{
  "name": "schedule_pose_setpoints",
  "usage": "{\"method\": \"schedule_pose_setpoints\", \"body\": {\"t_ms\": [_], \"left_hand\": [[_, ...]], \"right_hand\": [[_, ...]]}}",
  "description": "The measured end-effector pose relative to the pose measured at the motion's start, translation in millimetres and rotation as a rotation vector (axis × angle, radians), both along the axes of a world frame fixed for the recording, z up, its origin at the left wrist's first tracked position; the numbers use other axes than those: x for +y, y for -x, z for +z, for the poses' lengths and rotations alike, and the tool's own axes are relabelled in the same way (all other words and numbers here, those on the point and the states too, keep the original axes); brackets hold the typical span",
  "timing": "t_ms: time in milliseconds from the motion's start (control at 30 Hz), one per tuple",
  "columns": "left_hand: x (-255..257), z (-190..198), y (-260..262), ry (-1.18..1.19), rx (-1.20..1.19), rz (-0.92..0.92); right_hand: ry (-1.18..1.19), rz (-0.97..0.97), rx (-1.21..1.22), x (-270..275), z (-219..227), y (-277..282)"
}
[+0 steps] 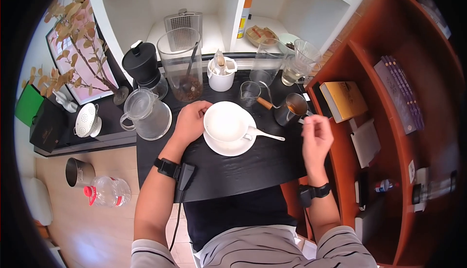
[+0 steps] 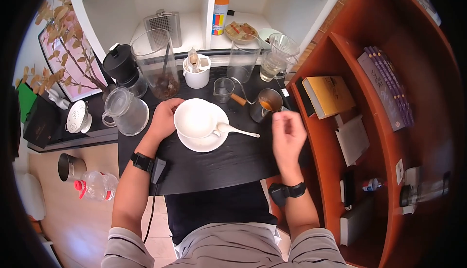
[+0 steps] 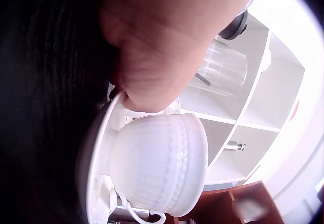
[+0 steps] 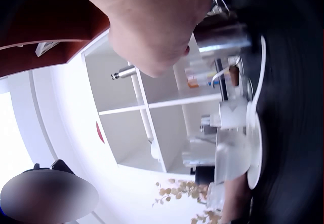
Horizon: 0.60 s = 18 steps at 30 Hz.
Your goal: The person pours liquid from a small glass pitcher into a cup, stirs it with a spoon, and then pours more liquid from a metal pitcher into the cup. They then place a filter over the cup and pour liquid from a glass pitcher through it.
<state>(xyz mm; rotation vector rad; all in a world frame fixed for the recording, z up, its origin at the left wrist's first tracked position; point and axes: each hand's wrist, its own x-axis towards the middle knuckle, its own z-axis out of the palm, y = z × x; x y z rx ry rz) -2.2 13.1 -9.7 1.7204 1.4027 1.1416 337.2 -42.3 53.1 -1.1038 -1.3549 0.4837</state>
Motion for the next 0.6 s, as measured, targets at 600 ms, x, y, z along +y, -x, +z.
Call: {"method": "schedule_pose_setpoints", "body": {"t_ms": [600], "left_hand": [[-5, 9, -3, 0.021, -0.048, -0.043]], "right_hand": [[0.200, 0.199, -0.010, 37, -51, -72]]}}
